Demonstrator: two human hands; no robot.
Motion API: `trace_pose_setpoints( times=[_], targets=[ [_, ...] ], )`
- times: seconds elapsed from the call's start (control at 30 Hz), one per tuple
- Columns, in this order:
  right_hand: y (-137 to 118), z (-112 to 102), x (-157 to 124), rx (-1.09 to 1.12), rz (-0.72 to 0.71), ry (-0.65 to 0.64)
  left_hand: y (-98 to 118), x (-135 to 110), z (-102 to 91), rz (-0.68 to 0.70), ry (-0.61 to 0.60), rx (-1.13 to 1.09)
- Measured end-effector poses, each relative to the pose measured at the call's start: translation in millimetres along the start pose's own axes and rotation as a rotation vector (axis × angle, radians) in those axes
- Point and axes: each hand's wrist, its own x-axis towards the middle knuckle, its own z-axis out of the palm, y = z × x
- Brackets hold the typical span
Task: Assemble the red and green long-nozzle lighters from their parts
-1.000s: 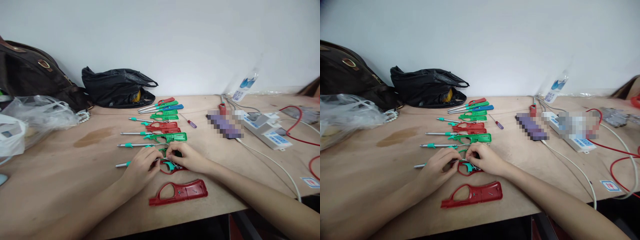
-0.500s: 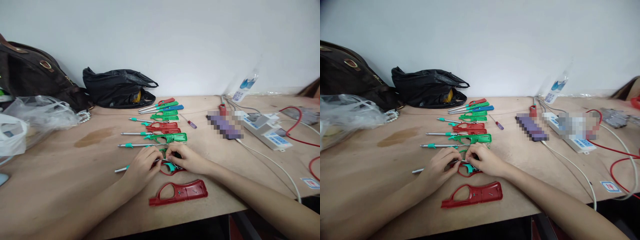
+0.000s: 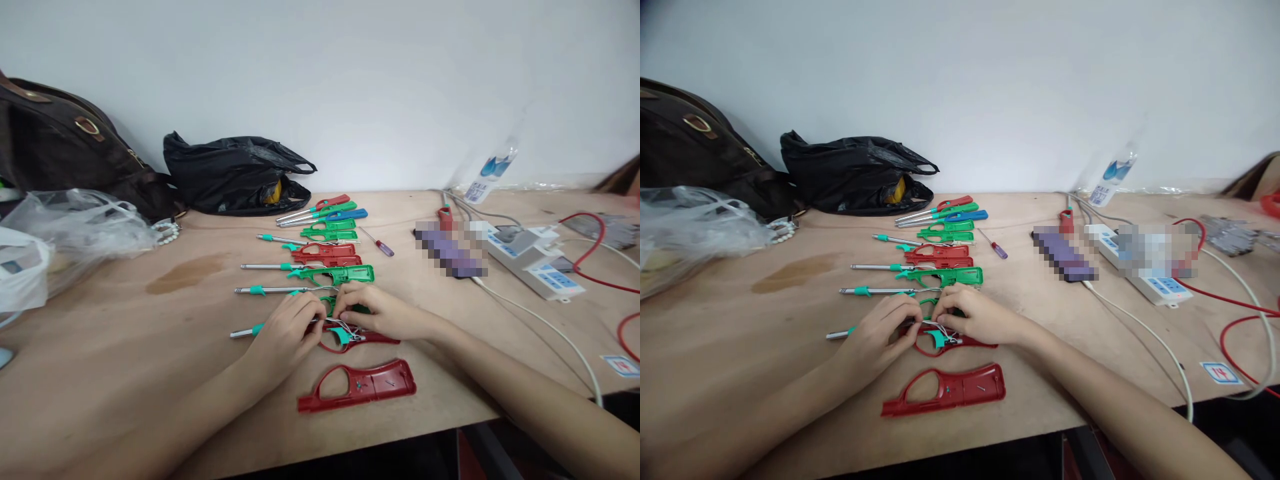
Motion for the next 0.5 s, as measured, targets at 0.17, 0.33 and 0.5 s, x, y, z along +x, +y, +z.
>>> trace_pose_setpoints(
  times=[0.17,0.33,0.5],
  targets=[
    [3.7,0.1,-0.3,0.018,-0.008,-0.001,-0.3,-0.4,0.8,0.014,0.023,-0.002],
    [0.9,0.1,-0.1,0.039,0.003,-0.001,-0.1,-0.3,0.9,0.018,0.019,-0.021],
    [-0.1,0.8,-0.9,0.008,0.021,0.001,0.8,-1.0,-0.2,0.011,0.000,-0.064]
  ],
)
